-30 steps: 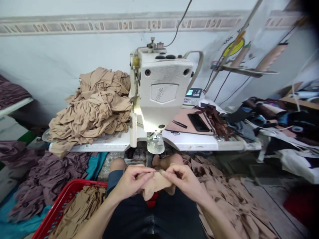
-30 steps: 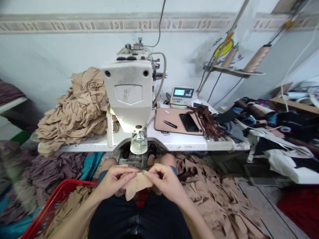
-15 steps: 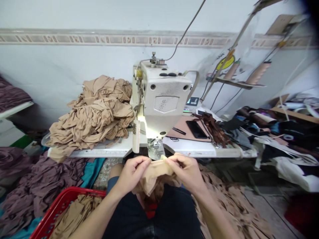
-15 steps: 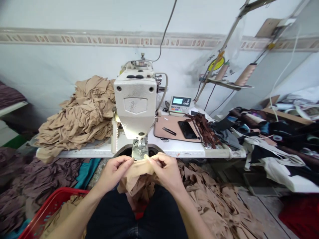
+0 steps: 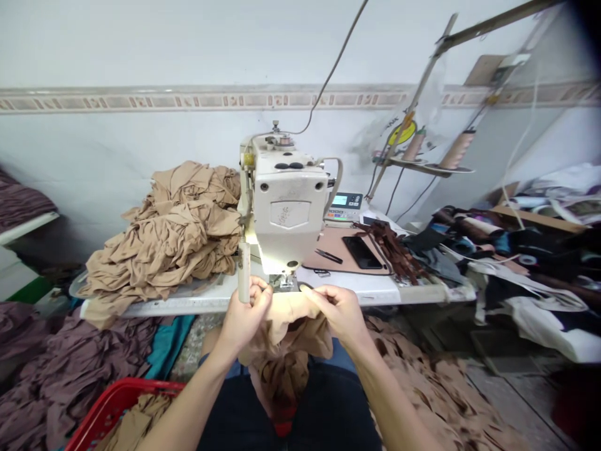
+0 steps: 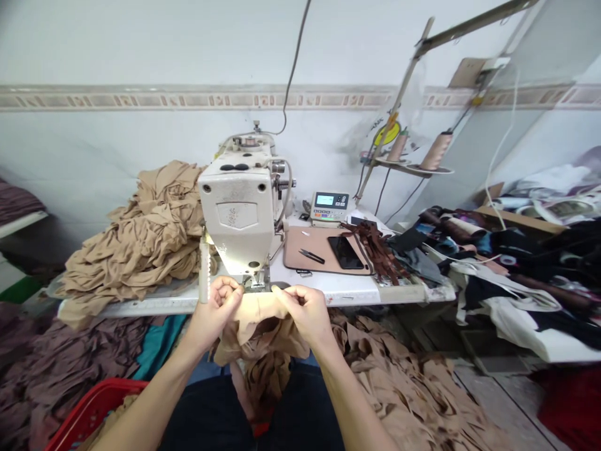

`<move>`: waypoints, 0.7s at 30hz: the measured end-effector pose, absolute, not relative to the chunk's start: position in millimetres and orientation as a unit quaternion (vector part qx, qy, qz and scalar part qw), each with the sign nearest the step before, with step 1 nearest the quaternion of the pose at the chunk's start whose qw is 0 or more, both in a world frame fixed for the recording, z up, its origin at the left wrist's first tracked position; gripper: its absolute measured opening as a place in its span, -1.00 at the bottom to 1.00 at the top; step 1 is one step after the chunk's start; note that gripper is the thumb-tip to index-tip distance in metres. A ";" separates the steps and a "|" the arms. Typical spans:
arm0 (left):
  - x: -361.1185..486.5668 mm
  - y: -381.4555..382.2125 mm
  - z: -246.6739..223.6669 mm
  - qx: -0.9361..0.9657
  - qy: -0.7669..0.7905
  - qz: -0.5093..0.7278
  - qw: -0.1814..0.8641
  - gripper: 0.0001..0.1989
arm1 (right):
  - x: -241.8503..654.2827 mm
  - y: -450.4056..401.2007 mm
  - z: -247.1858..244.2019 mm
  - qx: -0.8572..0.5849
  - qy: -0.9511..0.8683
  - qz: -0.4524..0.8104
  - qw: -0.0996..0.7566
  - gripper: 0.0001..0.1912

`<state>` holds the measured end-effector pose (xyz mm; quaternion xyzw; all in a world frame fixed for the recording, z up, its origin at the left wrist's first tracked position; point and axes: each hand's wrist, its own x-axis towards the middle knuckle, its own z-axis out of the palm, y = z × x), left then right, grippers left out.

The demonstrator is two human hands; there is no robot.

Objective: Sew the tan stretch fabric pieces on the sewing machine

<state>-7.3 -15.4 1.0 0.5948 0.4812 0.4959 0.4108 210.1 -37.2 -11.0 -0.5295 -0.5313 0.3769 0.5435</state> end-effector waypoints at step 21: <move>-57.8 -20.2 -66.2 0.614 0.516 0.474 0.362 -0.63 | 216.2 -63.3 -85.3 -0.555 -0.448 0.371 0.594 -0.43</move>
